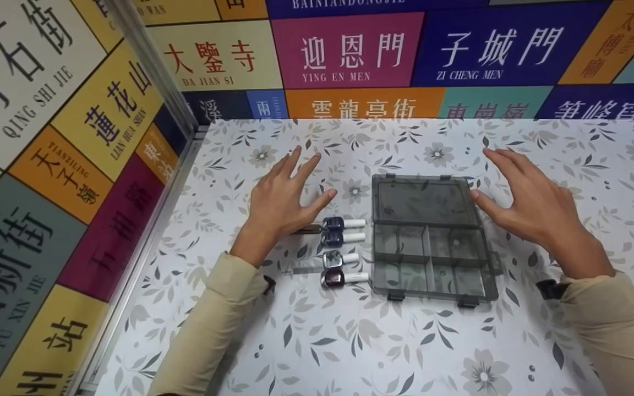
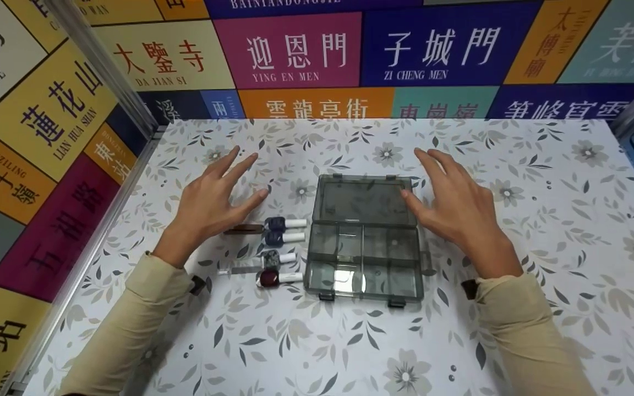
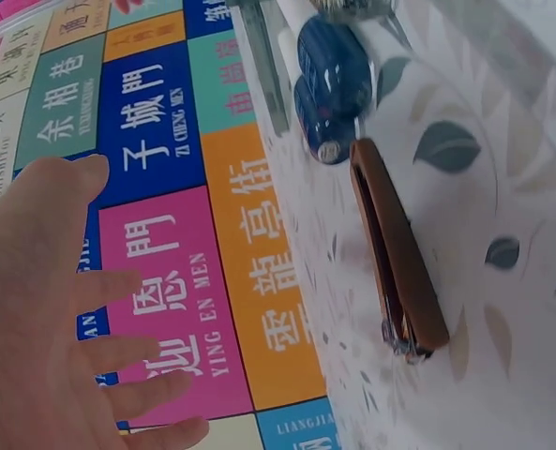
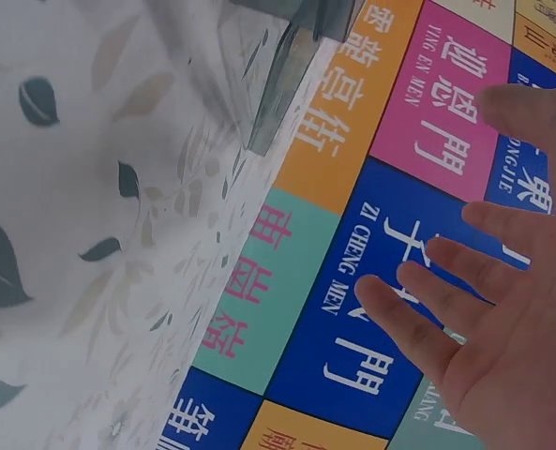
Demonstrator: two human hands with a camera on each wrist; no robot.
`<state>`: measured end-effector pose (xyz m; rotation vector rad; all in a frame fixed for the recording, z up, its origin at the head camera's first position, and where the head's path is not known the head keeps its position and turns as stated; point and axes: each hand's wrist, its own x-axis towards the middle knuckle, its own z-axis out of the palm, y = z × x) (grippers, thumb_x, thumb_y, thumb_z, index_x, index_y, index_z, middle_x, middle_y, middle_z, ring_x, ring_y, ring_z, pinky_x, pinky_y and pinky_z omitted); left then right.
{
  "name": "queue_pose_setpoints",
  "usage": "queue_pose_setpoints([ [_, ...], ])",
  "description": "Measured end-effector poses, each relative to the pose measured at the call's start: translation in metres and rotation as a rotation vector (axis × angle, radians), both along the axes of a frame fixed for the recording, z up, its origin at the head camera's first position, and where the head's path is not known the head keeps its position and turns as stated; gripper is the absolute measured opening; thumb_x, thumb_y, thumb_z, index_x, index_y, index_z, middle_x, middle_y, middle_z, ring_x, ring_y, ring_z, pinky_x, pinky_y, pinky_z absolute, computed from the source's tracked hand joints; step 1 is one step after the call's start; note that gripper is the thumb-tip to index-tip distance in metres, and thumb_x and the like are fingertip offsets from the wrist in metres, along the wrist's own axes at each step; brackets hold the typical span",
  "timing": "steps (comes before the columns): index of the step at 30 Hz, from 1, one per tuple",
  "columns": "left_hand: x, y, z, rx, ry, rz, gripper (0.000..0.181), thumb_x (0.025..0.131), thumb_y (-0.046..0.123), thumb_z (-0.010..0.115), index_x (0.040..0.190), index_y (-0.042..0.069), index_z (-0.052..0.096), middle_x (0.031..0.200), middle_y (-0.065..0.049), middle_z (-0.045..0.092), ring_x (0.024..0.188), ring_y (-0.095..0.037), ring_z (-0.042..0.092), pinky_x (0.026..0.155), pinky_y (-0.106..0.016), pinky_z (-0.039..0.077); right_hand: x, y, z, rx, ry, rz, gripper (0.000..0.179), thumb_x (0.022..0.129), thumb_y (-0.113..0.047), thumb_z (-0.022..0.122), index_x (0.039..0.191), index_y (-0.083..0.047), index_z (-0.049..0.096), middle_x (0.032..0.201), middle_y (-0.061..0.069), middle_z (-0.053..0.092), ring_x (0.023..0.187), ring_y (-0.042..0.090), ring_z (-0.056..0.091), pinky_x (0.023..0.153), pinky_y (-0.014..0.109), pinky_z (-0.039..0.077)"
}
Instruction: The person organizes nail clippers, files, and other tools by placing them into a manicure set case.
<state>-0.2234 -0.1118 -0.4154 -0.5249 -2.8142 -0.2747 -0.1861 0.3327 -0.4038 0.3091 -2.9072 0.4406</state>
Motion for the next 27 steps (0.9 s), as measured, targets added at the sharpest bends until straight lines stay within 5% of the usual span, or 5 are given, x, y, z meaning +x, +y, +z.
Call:
queue_pose_setpoints([
  [7, 0.01, 0.007, -0.005, 0.051, -0.051, -0.029, 0.079, 0.102, 0.078, 0.045, 0.167, 0.033, 0.042, 0.175, -0.008, 0.039, 0.152, -0.038, 0.052, 0.102, -0.06, 0.061, 0.011, 0.0, -0.008, -0.014, 0.025, 0.012, 0.065, 0.103, -0.052, 0.068, 0.16, -0.026, 0.052, 0.148, 0.016, 0.06, 0.103, 0.043, 0.069, 0.062, 0.061, 0.05],
  [14, 0.016, 0.013, -0.012, 0.105, -0.102, -0.05, 0.078, 0.103, 0.077, 0.045, 0.167, 0.031, 0.043, 0.175, -0.009, 0.039, 0.147, -0.042, 0.056, 0.094, -0.06, 0.064, 0.018, 0.001, -0.016, -0.036, -0.016, 0.017, 0.054, 0.103, -0.048, 0.07, 0.15, -0.022, 0.063, 0.124, 0.014, 0.075, 0.101, 0.036, 0.074, 0.065, 0.057, 0.054],
  [27, 0.017, 0.018, -0.023, 0.212, -0.173, -0.096, 0.071, 0.105, 0.067, 0.054, 0.159, 0.02, 0.055, 0.163, -0.011, 0.055, 0.148, -0.033, 0.056, 0.113, -0.055, 0.056, 0.024, 0.004, -0.024, -0.034, -0.066, 0.058, 0.037, 0.105, -0.042, 0.068, 0.134, -0.019, 0.073, 0.103, 0.008, 0.083, 0.088, 0.031, 0.08, 0.057, 0.042, 0.054],
])
